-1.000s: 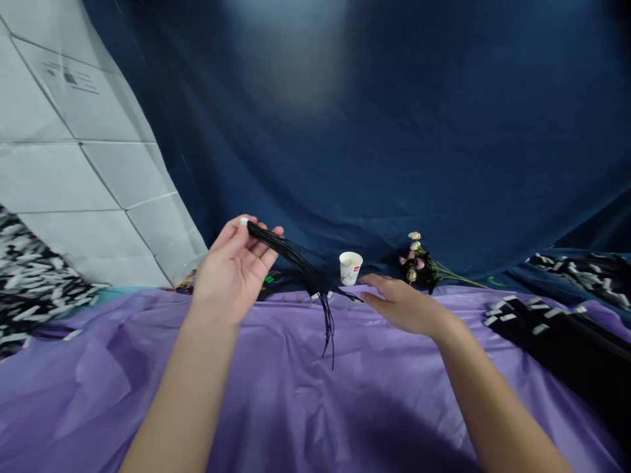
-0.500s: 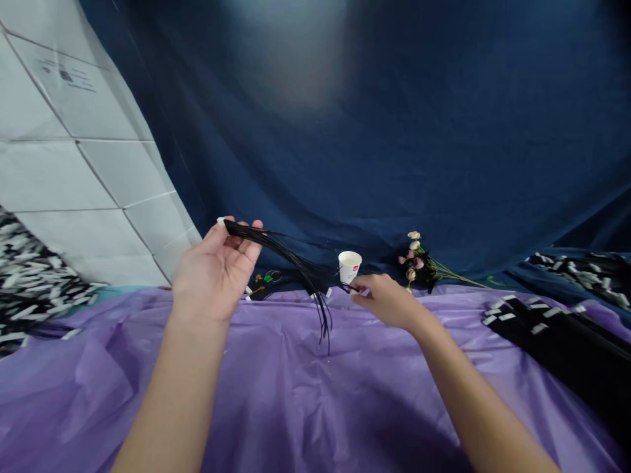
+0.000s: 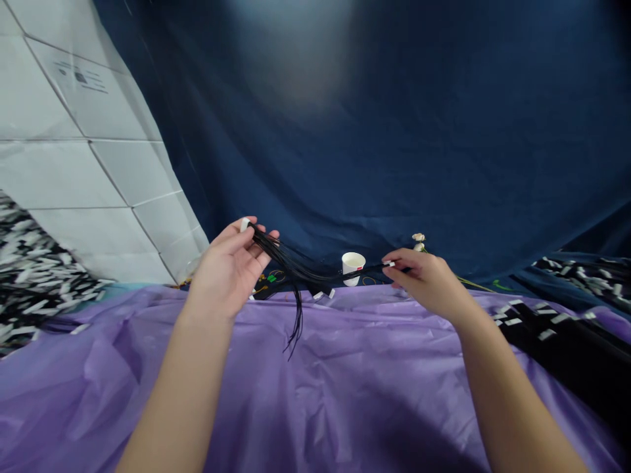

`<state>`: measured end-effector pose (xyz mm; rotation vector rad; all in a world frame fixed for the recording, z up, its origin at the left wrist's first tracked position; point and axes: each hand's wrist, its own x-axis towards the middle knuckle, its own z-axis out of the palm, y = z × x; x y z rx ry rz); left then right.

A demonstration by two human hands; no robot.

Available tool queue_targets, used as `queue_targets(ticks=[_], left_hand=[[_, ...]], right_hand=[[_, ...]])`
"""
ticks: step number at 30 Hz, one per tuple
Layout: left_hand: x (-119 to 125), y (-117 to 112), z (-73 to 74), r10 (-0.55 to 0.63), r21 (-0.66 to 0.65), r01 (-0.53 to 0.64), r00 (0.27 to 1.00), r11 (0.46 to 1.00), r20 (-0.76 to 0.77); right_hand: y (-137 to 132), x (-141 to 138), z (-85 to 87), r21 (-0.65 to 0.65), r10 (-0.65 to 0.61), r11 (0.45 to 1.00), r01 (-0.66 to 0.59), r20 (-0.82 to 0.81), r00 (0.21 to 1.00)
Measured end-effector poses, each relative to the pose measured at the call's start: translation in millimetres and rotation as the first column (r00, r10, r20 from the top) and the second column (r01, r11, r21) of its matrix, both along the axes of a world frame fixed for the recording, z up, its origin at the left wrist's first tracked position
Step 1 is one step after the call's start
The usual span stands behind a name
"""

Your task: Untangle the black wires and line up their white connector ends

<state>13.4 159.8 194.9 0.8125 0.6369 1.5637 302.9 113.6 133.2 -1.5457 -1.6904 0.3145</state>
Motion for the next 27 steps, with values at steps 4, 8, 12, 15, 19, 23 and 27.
queue_targets(ticks=[4, 8, 12, 15, 19, 23, 27], left_hand=[[4.9, -0.7, -2.8, 0.004, 0.009, -0.005, 0.998, 1.0, 0.062], [9.6, -1.7, -3.2, 0.006, 0.012, -0.008, 0.989, 1.0, 0.145], [13.7, 0.9, -4.2, 0.046, 0.007, -0.047, 0.991, 0.999, 0.127], [17.7, 1.5, -5.0, 0.072, -0.031, -0.069, 0.994, 0.997, 0.077], [23.1, -0.6, -7.7, 0.104, -0.034, -0.104, 0.995, 0.994, -0.002], [24.9, -2.5, -12.6, 0.032, 0.031, -0.028, 0.993, 0.999, -0.115], [22.5, -2.6, -15.7, -0.027, 0.063, 0.04, 0.982, 0.997, -0.186]], right_hand=[[3.5, -6.9, -1.3, -0.032, -0.001, 0.999, -0.006, -0.233, 0.972], [4.2, -20.8, 0.2, -0.055, 0.017, 0.997, -0.05, -0.476, 0.879], [1.9, -33.5, 5.0, 0.029, 0.068, 0.997, -0.065, -0.646, 0.76], [0.9, -40.3, 8.0, 0.114, 0.096, 0.993, -0.015, -0.747, 0.657], [-0.4, -44.3, 10.2, 0.205, 0.129, 0.976, 0.066, -0.801, 0.585], [-3.5, -42.0, 13.5, 0.267, 0.176, 0.956, 0.119, -0.851, 0.495], [-6.2, -36.7, 17.8, 0.26, 0.184, 0.957, 0.126, -0.884, 0.43]])
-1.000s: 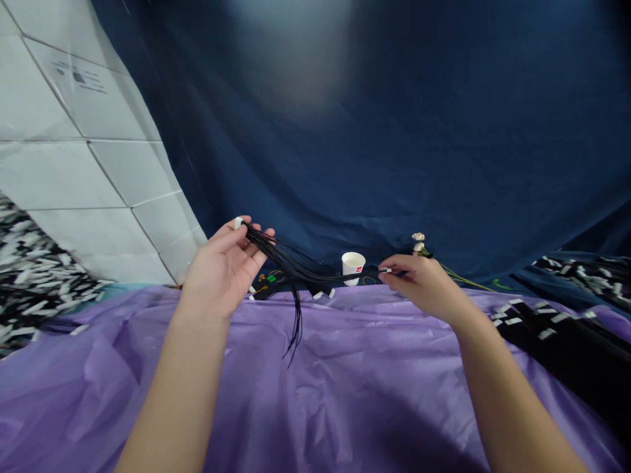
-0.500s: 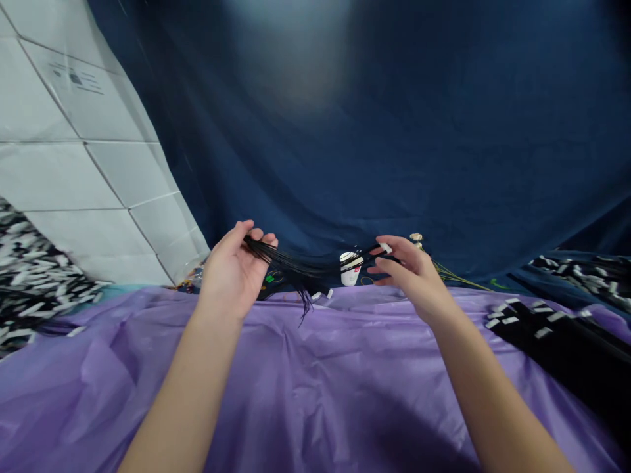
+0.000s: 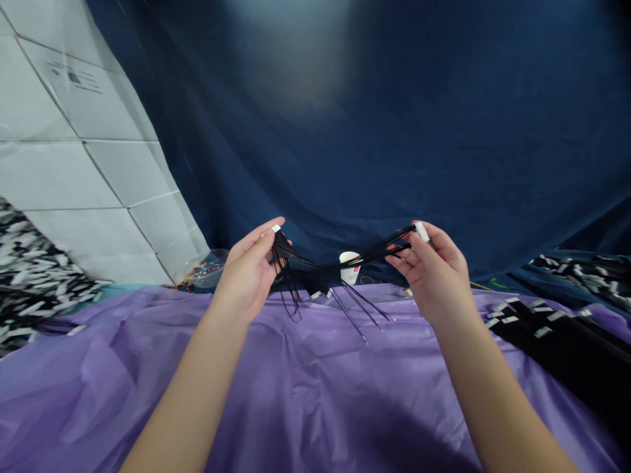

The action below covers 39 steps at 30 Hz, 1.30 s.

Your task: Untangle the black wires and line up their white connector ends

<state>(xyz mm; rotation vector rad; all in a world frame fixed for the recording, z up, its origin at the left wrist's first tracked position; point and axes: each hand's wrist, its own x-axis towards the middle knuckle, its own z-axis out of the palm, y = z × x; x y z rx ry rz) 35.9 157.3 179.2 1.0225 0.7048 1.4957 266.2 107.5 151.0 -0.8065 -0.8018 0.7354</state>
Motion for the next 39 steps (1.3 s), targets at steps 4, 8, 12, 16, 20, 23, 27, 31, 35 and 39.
queue_targets(ticks=[4, 8, 12, 16, 20, 23, 27, 31, 35, 39], left_hand=[[-2.8, 0.3, -1.8, -0.007, 0.005, 0.007, 0.995, 1.0, -0.098], [-1.7, -0.6, -4.0, 0.057, 0.073, -0.043, 0.977, 0.996, -0.205], [1.2, -2.4, -5.3, 0.125, 0.15, -0.08, 0.94, 0.985, -0.319], [1.2, -2.1, -5.9, 0.077, 0.137, -0.027, 0.926, 0.99, -0.37], [-1.3, 0.0, -6.3, 0.012, 0.132, 0.042, 0.924, 0.99, -0.383], [-3.2, -0.1, -6.4, -0.031, 0.123, 0.089, 0.911, 0.988, -0.411], [-4.2, -1.1, -6.7, -0.087, 0.072, 0.136, 0.88, 0.988, -0.466], [-3.9, 0.1, -6.4, -0.08, 0.021, 0.099, 0.894, 0.995, -0.442], [-3.3, 0.6, -3.8, -0.115, -0.014, 0.118, 0.929, 0.993, -0.352], [-1.8, -1.2, -2.6, -0.069, -0.008, 0.07, 0.958, 0.998, -0.28]], right_hand=[[-2.0, 2.1, 2.9, -0.003, -0.019, 1.0, 0.019, 0.004, 1.0], [-3.0, 0.6, 4.1, -0.004, -0.008, 1.0, 0.008, -0.037, 0.999], [-2.9, -1.8, 5.0, -0.018, -0.008, 1.0, 0.006, -0.085, 0.996], [-3.8, -3.7, 6.5, -0.008, -0.014, 1.0, 0.013, -0.116, 0.993], [-6.1, -4.0, 7.5, 0.019, -0.01, 1.0, 0.012, -0.119, 0.993], [-7.7, -3.3, 8.2, 0.034, -0.027, 0.999, 0.031, -0.106, 0.994], [-9.7, -2.0, 9.7, 0.049, -0.044, 0.998, 0.049, -0.099, 0.994], [-11.1, -0.2, 11.2, 0.066, -0.065, 0.995, 0.072, -0.098, 0.993], [-11.6, 1.6, 13.1, 0.095, -0.055, 0.993, 0.07, -0.152, 0.987], [-16.1, 0.8, 18.3, 0.091, -0.059, 0.993, 0.078, -0.195, 0.979]])
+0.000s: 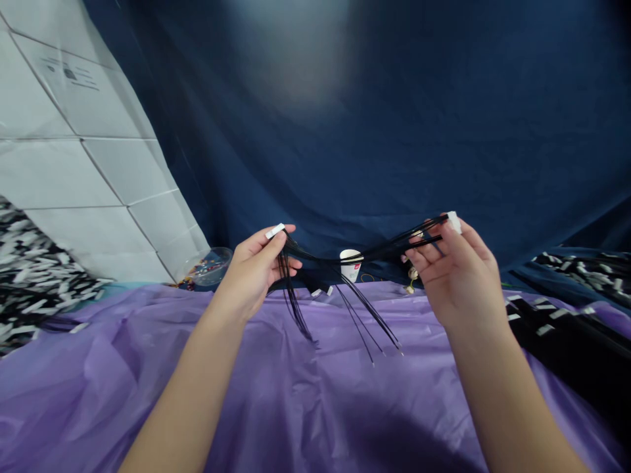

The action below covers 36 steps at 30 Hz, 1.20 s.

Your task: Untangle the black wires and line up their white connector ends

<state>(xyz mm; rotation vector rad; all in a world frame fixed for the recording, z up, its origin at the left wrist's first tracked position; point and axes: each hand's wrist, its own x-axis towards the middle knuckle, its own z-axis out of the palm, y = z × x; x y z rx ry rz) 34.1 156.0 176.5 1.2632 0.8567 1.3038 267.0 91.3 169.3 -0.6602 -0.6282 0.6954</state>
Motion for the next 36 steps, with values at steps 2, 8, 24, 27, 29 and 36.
queue_targets(ticks=[2, 8, 24, 27, 29, 36], left_hand=[[0.7, -0.6, -0.5, 0.046, 0.07, -0.046, 0.999, 0.996, -0.003], [-2.0, -2.3, -0.6, 0.305, 0.373, -0.206, 0.924, 0.905, -0.231], [-3.8, -23.7, 3.7, 0.351, 0.637, -0.06, 0.872, 0.769, -0.341], [-4.3, -30.9, 8.5, 0.328, 0.678, 0.039, 0.854, 0.734, -0.404], [-3.6, -34.4, 10.2, 0.306, 0.689, 0.087, 0.851, 0.72, -0.428], [0.7, -40.3, 8.9, 0.14, 0.595, 0.01, 0.968, 0.804, -0.207]], right_hand=[[-4.7, -4.9, 2.4, -0.003, 0.005, 1.0, -0.005, 0.0, 1.0], [-19.0, -53.6, -12.8, 0.053, 0.065, 0.995, -0.079, 0.229, 0.971], [-19.2, -155.9, -140.7, -0.239, 0.283, 0.957, -0.167, 0.621, 0.731], [-9.8, -153.4, -149.0, -0.228, 0.225, 0.968, -0.102, 0.612, 0.759], [-1.6, -149.3, -154.9, -0.179, 0.165, 0.982, -0.066, 0.626, 0.762], [24.0, -122.7, -164.2, -0.014, -0.106, 0.985, 0.174, 0.743, 0.66]])
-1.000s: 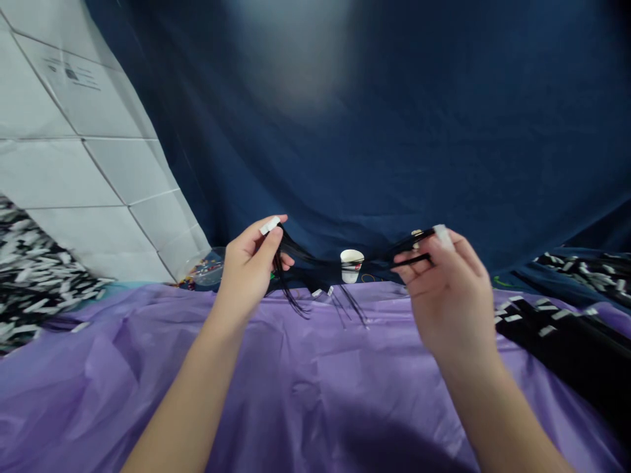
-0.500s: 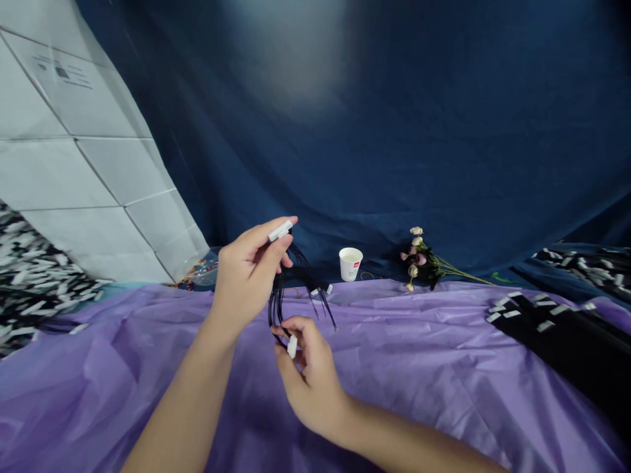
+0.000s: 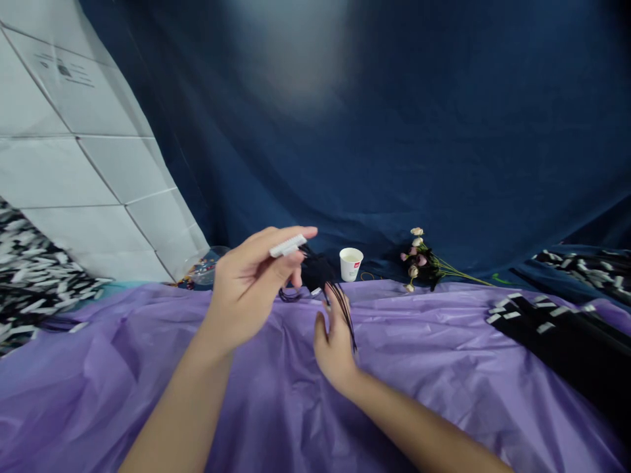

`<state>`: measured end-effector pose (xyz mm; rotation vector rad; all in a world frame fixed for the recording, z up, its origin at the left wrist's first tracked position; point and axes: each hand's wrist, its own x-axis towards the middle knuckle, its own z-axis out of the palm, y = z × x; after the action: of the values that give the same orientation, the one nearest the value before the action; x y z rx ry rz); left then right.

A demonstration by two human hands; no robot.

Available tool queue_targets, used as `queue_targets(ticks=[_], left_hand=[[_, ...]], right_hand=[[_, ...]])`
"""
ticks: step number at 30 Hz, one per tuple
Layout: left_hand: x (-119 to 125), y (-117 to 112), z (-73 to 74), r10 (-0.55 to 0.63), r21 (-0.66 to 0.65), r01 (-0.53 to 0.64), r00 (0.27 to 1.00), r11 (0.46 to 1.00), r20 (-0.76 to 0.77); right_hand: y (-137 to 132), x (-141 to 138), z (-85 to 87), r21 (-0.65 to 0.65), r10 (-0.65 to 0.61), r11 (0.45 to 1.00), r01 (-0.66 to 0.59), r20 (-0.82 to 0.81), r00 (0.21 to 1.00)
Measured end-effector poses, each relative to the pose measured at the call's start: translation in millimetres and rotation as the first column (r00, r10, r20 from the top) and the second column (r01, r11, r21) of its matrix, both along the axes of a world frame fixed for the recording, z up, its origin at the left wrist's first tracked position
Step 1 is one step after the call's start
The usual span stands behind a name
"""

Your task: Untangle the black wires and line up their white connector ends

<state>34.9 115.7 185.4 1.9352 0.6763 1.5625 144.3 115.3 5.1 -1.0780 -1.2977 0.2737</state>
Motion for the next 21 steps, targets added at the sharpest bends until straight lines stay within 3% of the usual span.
queue_targets(ticks=[4, 10, 15, 18, 21], left_hand=[[-5.1, 3.4, 3.7, -0.088, -0.111, 0.116, 0.969, 0.987, 0.23], [-14.6, 13.6, 9.4, -0.042, -0.21, 0.103, 0.959, 0.972, 0.279], [-15.7, 23.4, 8.4, -0.056, -0.247, 0.124, 0.962, 0.961, 0.266], [-15.4, 28.5, 7.0, -0.059, -0.312, 0.142, 0.964, 0.94, 0.26], [-14.5, 31.8, 4.2, -0.127, -0.368, 0.233, 0.948, 0.9, 0.29]], right_hand=[[16.6, 28.7, 16.6, 0.151, -0.144, 0.976, 0.155, -0.082, 0.986], [42.0, 92.7, 56.2, 0.302, -0.102, 0.936, 0.183, -0.267, 0.958], [35.9, 131.7, 96.7, 0.356, 0.003, 0.923, 0.146, -0.386, 0.923], [23.7, 141.2, 117.2, 0.377, 0.124, 0.924, 0.06, -0.447, 0.886], [14.3, 142.0, 130.1, 0.375, 0.209, 0.927, 0.021, -0.564, 0.799]])
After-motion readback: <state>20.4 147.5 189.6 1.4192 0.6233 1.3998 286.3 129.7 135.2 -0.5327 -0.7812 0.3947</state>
